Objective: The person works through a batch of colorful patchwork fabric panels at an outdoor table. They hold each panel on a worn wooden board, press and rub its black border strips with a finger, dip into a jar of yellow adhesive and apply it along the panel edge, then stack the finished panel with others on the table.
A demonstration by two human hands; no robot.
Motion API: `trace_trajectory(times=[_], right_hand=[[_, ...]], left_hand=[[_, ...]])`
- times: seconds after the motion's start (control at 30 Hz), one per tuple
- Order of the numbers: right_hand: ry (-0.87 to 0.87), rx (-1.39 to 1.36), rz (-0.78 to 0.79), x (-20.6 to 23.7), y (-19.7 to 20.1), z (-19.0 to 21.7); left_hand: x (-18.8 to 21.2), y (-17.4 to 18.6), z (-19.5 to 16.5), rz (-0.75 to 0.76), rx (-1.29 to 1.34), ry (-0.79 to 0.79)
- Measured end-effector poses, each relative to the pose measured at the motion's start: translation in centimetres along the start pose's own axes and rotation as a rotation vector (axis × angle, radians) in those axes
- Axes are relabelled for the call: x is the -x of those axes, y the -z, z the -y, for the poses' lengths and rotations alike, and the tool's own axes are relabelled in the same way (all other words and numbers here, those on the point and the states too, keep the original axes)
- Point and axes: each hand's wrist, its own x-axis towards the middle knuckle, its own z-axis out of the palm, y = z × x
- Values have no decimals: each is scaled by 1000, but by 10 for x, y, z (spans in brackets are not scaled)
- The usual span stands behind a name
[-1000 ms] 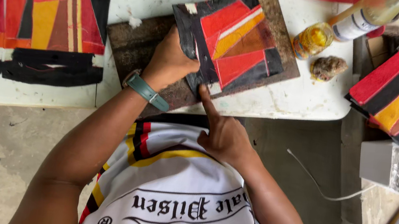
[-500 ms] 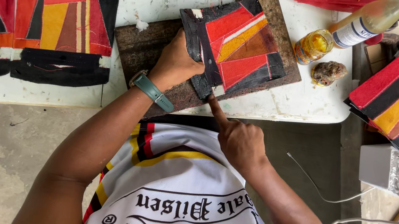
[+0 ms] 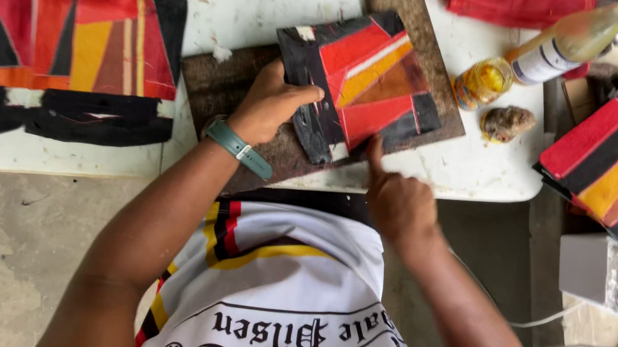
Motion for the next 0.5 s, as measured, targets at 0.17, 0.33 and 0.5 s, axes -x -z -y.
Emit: trace_trajectory(times=[0.17,0.33,0.5], right_hand=[[39,-49,-20,25,-22,19],[78,-224,-103,32,-15,12],[102,-741,29,41,3,2]], left_hand=[[-18,0,1,-35,-96,-2],[-27,-3,2,-160,-406,19],[-27,-11,-1,-209,-303,-74]])
